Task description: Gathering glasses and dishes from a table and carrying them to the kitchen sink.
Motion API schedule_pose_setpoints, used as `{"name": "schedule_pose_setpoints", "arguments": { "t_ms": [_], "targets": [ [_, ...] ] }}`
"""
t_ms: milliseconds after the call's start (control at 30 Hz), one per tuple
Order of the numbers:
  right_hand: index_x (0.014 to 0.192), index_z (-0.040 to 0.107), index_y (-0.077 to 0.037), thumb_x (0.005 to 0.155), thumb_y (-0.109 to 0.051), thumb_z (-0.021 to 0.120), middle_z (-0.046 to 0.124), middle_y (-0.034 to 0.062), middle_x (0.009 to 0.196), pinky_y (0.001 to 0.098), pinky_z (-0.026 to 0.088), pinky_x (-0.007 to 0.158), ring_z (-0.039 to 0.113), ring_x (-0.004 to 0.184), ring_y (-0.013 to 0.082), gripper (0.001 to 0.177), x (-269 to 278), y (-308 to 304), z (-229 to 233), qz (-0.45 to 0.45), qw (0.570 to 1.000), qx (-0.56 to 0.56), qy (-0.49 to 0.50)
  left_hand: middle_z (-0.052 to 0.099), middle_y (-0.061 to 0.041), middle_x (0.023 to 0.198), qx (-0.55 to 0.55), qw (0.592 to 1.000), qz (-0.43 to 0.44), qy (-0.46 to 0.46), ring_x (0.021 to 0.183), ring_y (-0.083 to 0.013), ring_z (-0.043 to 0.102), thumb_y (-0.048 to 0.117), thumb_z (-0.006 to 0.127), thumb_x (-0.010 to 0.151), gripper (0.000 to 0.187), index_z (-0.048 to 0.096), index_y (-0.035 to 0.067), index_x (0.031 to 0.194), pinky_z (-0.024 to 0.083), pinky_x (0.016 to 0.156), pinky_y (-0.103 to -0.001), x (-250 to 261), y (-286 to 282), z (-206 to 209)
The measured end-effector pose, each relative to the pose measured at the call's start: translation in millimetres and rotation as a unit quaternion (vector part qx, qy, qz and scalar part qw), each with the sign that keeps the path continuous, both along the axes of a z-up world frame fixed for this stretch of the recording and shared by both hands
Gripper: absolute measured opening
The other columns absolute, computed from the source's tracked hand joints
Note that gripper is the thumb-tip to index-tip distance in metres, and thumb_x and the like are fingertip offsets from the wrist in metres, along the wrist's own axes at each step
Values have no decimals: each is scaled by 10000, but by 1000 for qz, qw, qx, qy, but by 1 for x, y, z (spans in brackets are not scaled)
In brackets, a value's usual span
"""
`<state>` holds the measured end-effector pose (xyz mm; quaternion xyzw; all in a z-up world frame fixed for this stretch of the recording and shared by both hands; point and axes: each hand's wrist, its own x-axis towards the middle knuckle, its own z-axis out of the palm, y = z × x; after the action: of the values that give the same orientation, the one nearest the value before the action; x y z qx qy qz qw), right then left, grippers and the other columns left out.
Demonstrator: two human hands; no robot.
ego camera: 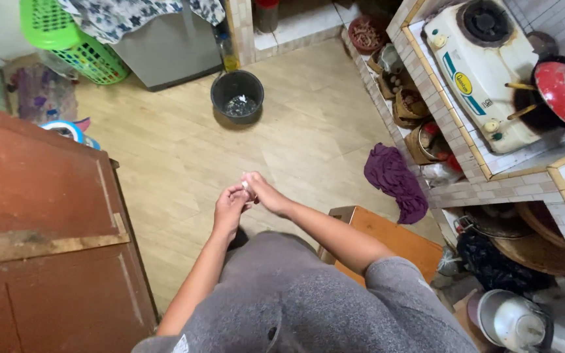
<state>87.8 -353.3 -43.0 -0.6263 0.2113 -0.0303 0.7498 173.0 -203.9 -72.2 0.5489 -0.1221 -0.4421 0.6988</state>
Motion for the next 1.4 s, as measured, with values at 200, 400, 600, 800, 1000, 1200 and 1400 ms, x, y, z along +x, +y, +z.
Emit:
{"name": "schedule_pose_setpoints", "arguments": {
  "t_ms": [200,400,600,800,1000,1200,1400],
  "targets": [
    [1575,316,-163,1030,-539,424,536,67,1426,377,491,959,544,1265,145,671,30,-81,59,126,989,32,66,716,-70,1134,22,995,-53,81,971,-140,699,124,621,978,393,542,47,1354,583,786,-272,74,-62,-6],
    [1492,490,-137,1013,-414,510,703,39,1289,347,499,913,641,1158,165,554,106,-173,9,-23,994,-54,91,703,-146,1064,67,993,-95,-25,878,-163,658,132,653,1053,320,646,-52,1314,547,760,-292,178,-162,-79],
    [1330,589,-91,1053,-271,497,759,44,1124,308,518,907,701,1046,151,343,156,-288,27,-249,964,-46,81,646,-225,1306,188,955,18,-230,1145,-309,627,272,772,910,656,516,-12,1443,516,958,-392,297,-293,-98],
    [1302,596,-92,1063,-231,537,736,41,1108,292,489,873,697,1050,147,282,143,-377,39,-402,912,-49,61,389,-293,1581,182,839,-33,-512,1397,-450,448,306,829,877,826,437,73,1565,405,1093,-531,329,-416,-64],
    [1217,603,-145,1051,-270,541,681,12,1010,329,518,787,674,919,154,217,101,-481,-1,-583,804,113,-16,526,-156,1467,-3,946,-217,-243,1251,-217,617,168,722,920,689,425,91,1537,552,939,-342,315,-566,-31],
    [1193,599,-148,1038,-264,549,642,10,958,324,518,731,651,860,156,199,95,-630,12,-634,762,129,-22,554,-89,1469,-103,948,-243,-177,1153,-151,645,90,646,987,623,387,76,1554,517,975,-297,350,-731,10],
    [1216,582,-104,1065,-227,533,646,28,969,316,519,749,634,853,152,201,126,-750,30,-615,782,58,-81,557,-120,1504,-131,959,-167,-186,1229,-180,667,111,570,1069,518,402,56,1555,518,1025,-293,395,-851,56]
  ]
}}
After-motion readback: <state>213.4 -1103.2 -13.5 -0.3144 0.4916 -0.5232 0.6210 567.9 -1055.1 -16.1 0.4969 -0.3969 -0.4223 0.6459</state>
